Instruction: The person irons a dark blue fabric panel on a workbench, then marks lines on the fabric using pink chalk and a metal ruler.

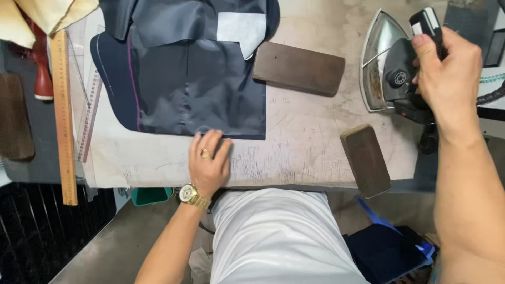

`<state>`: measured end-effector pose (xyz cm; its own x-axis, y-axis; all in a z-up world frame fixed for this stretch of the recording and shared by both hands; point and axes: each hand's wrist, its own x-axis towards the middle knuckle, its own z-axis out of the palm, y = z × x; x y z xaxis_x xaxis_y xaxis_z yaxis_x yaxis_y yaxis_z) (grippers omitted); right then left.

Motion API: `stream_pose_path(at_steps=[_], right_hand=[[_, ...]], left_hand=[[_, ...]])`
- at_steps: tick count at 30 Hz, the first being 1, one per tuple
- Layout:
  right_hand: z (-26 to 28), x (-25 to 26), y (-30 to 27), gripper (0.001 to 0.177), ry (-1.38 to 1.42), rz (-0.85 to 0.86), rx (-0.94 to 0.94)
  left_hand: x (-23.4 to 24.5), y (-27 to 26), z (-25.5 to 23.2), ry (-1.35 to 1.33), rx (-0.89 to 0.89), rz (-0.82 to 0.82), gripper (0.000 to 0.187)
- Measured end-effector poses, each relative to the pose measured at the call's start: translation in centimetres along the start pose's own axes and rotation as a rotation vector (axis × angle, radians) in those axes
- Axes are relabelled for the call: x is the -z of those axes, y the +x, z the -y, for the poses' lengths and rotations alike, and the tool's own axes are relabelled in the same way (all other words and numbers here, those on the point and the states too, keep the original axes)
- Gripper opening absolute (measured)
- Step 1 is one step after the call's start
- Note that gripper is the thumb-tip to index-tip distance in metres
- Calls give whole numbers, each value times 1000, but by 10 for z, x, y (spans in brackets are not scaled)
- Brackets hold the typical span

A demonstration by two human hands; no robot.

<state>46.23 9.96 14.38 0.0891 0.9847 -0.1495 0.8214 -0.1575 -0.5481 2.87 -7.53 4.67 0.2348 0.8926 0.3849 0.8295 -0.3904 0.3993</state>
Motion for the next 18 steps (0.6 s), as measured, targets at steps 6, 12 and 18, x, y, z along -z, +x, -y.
stream_pose_path(at_steps=[6, 12, 18], right_hand=[[-36, -14, 18, 14, 145, -8, 57], [-22, -9, -61, 62, -909, 14, 433], [43, -81, -42, 40, -314, -106, 818]], left_hand=[[29, 25, 44, 249, -81, 81, 18], [30, 10, 60, 282, -138, 200, 31], [-10, 30, 31, 38, -96, -82, 35]])
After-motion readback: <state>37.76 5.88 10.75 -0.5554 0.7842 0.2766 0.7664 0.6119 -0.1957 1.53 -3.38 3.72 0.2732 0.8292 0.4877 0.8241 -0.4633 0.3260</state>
